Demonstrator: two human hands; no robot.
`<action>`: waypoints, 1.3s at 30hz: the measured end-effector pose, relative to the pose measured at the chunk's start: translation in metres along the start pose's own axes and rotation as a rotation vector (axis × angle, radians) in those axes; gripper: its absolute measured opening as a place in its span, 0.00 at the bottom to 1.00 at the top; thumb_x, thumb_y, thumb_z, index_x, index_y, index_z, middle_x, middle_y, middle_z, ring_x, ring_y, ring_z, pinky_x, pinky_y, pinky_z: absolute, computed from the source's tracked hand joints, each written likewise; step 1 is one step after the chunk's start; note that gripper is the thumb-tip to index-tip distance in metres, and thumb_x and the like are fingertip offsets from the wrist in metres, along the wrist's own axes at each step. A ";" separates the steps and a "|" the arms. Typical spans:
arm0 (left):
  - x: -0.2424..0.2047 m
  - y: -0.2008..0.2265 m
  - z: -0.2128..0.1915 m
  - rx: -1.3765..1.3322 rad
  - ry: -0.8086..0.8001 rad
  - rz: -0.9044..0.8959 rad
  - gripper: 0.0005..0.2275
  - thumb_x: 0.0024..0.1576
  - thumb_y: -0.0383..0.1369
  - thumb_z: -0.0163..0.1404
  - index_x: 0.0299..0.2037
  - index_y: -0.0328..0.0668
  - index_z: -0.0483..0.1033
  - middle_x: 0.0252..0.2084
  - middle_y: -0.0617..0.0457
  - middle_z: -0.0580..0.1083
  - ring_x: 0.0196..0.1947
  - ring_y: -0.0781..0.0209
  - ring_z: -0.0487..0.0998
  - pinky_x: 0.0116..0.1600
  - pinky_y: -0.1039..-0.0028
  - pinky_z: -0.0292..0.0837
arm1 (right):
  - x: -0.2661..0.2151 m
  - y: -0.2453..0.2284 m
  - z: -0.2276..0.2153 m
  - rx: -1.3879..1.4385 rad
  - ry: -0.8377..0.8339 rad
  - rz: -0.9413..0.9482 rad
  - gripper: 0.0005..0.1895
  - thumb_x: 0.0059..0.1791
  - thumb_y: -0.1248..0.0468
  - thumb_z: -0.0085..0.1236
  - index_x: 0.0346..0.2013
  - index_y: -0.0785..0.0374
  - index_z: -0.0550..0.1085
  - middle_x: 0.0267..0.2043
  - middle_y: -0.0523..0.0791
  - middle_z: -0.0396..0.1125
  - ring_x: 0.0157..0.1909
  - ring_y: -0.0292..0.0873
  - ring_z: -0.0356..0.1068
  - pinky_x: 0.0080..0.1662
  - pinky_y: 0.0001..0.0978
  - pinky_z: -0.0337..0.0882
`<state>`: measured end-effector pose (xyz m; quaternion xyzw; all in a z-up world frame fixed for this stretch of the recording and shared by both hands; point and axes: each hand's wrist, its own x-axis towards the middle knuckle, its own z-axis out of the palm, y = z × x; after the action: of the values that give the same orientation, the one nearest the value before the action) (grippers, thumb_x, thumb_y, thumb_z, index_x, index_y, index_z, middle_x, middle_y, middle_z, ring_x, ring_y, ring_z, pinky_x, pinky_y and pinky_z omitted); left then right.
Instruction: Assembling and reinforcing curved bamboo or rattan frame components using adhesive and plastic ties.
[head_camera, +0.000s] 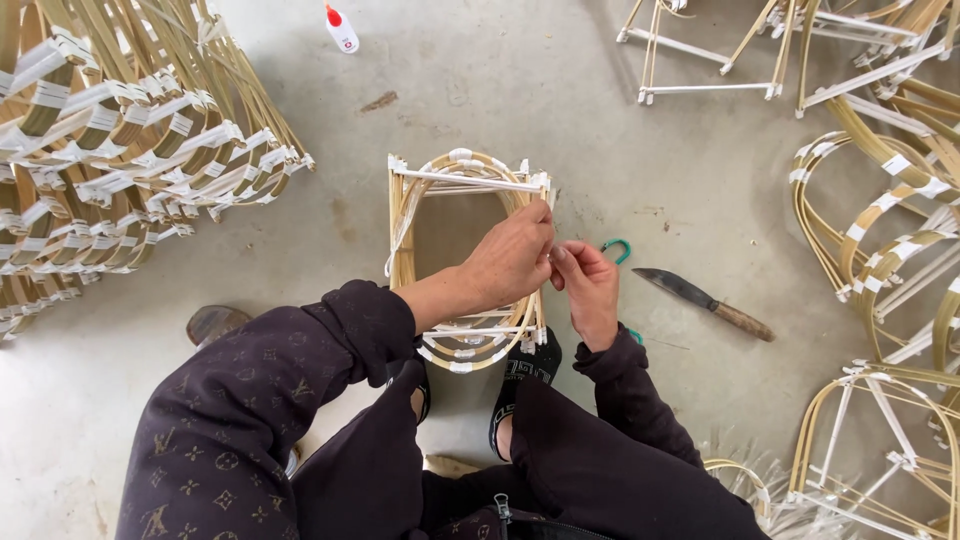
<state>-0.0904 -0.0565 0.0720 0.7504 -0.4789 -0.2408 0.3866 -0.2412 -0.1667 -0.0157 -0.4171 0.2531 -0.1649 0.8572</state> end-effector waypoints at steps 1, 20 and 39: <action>0.000 0.000 -0.001 0.003 -0.008 0.006 0.03 0.48 0.23 0.52 0.24 0.30 0.73 0.43 0.42 0.70 0.46 0.43 0.74 0.48 0.59 0.72 | -0.003 -0.004 0.001 -0.128 -0.030 -0.040 0.07 0.58 0.67 0.56 0.45 0.70 0.76 0.35 0.42 0.71 0.32 0.31 0.64 0.36 0.22 0.64; -0.019 -0.011 0.010 0.018 0.034 0.134 0.05 0.54 0.27 0.55 0.33 0.34 0.72 0.46 0.46 0.68 0.50 0.48 0.72 0.55 0.62 0.70 | 0.005 -0.039 -0.022 0.025 -0.310 0.395 0.09 0.59 0.64 0.52 0.51 0.63 0.76 0.45 0.38 0.69 0.43 0.32 0.65 0.50 0.29 0.66; 0.037 -0.096 -0.081 0.545 -0.184 -0.259 0.39 0.47 0.35 0.64 0.70 0.46 0.59 0.61 0.38 0.66 0.64 0.37 0.64 0.61 0.46 0.61 | 0.033 -0.018 -0.042 -0.183 0.012 0.213 0.17 0.56 0.61 0.55 0.59 0.63 0.72 0.51 0.43 0.71 0.45 0.34 0.69 0.48 0.29 0.71</action>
<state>0.0354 -0.0387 0.0418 0.8563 -0.4591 -0.2178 0.0922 -0.2391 -0.2204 -0.0333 -0.4635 0.3150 -0.0518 0.8266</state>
